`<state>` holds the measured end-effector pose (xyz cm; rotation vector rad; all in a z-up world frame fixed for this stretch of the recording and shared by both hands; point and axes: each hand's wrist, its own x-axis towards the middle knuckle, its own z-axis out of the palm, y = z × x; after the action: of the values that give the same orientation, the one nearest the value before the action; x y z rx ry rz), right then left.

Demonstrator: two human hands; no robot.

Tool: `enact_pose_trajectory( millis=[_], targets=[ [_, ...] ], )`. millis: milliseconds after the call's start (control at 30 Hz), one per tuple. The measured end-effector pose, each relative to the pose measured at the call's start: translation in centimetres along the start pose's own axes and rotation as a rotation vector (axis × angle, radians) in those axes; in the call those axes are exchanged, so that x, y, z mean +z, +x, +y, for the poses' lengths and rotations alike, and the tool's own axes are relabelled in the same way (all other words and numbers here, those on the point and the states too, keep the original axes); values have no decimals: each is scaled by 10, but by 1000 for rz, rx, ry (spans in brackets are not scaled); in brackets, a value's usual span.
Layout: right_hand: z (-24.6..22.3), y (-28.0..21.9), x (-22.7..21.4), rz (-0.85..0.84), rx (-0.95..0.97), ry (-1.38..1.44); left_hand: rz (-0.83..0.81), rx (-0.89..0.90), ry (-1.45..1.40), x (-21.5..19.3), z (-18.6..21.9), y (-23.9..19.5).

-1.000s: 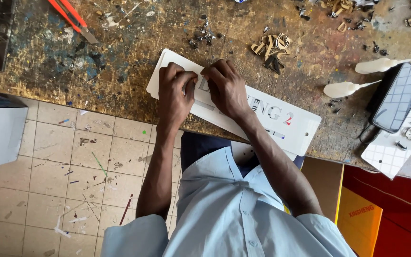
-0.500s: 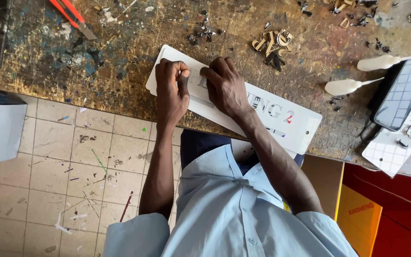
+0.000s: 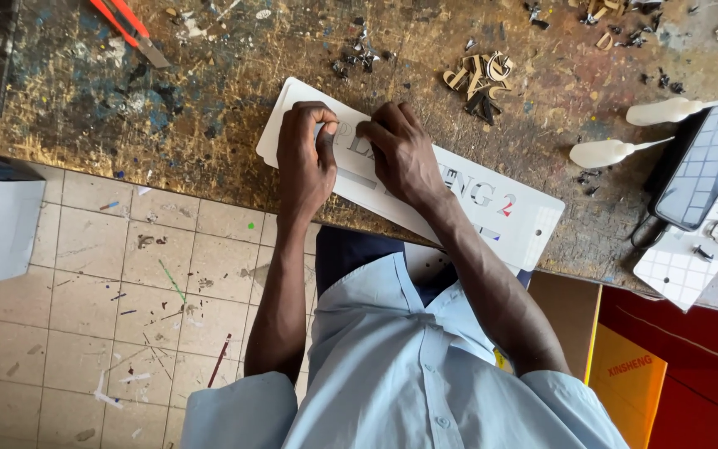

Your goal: Applying glue to the back of gold-colored letters and mounting them onto a white sign board.

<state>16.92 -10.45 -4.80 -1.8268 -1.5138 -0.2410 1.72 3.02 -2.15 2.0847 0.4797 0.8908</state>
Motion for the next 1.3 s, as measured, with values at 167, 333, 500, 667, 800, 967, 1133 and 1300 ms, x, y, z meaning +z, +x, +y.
enact_pose_trajectory(
  millis=[167,333,500,667,800,967,1133,1300],
  targets=[
    [-5,2,-5,10,70,130,14,-10,15,3,-6,-5],
    [-6,-2,-4,-5,29,34,21,-22,-4,2,-2,-6],
    [-3,3,-8,-19,31,117,4,17,-4,0,-1,-1],
    [-7,8,-11,-36,88,137,-11,20,-18,-2,5,2],
    [-12,11,-3,-31,111,58,-14,22,-14,-1,8,2],
    [-12,17,0,-217,194,-97,1,9,4,0,4,0],
    [-1,9,-2,-139,85,26,-24,14,-9,-2,4,0],
    [-5,3,-1,-32,50,94,-141,88,6,-1,-11,-3]
  ],
)
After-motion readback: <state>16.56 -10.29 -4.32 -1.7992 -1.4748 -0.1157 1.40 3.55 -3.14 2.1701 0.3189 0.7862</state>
